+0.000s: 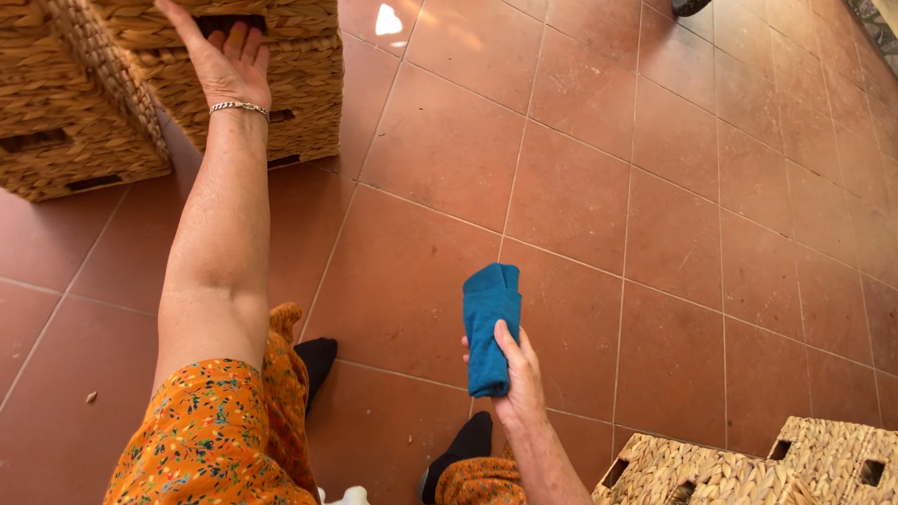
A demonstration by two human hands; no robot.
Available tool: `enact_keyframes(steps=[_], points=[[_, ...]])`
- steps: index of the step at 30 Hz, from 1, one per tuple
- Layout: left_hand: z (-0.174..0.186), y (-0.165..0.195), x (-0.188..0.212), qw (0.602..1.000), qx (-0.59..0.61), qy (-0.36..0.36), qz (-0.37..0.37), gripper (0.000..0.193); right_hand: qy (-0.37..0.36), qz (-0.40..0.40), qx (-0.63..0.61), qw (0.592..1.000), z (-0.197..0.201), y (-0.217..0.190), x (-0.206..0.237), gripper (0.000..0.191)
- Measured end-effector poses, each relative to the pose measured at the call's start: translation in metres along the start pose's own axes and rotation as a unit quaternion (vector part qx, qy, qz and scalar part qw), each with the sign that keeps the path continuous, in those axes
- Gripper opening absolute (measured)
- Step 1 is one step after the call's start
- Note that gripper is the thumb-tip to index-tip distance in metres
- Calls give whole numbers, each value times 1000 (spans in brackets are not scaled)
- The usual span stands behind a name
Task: The person sits on the tiled floor and wipes woven water-hyacinth storage baskets one at a time with a blue cloth, turning each basket to clean its sides, top and handle cutouts, then sets it aside and picks up the next basket.
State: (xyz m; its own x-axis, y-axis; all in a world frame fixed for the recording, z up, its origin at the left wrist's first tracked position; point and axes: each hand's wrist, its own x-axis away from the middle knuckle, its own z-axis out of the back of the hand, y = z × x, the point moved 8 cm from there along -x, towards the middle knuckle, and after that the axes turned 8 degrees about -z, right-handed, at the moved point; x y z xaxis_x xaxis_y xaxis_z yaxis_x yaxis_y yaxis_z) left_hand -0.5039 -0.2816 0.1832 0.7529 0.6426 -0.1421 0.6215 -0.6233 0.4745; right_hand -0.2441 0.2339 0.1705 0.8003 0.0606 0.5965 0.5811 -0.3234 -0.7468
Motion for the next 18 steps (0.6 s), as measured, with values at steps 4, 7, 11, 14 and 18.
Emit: enact_keyframes(steps=[4,7,11,14,18], points=[[-2,-3,-25,998,58,12,-25,149,34,1,-4,999,12,-6,-3,49],[3,8,-41,995,61,42,-71,148,60,-2,-4,998,21,-9,-4,51],[2,4,-53,994,-53,-40,-89,141,78,-7,6,997,27,-10,-5,52],[11,-2,-65,990,-100,-20,-102,137,77,-11,6,997,26,-8,-5,52],[10,-1,-76,967,-219,11,-129,115,71,-15,13,997,23,-6,-8,51]])
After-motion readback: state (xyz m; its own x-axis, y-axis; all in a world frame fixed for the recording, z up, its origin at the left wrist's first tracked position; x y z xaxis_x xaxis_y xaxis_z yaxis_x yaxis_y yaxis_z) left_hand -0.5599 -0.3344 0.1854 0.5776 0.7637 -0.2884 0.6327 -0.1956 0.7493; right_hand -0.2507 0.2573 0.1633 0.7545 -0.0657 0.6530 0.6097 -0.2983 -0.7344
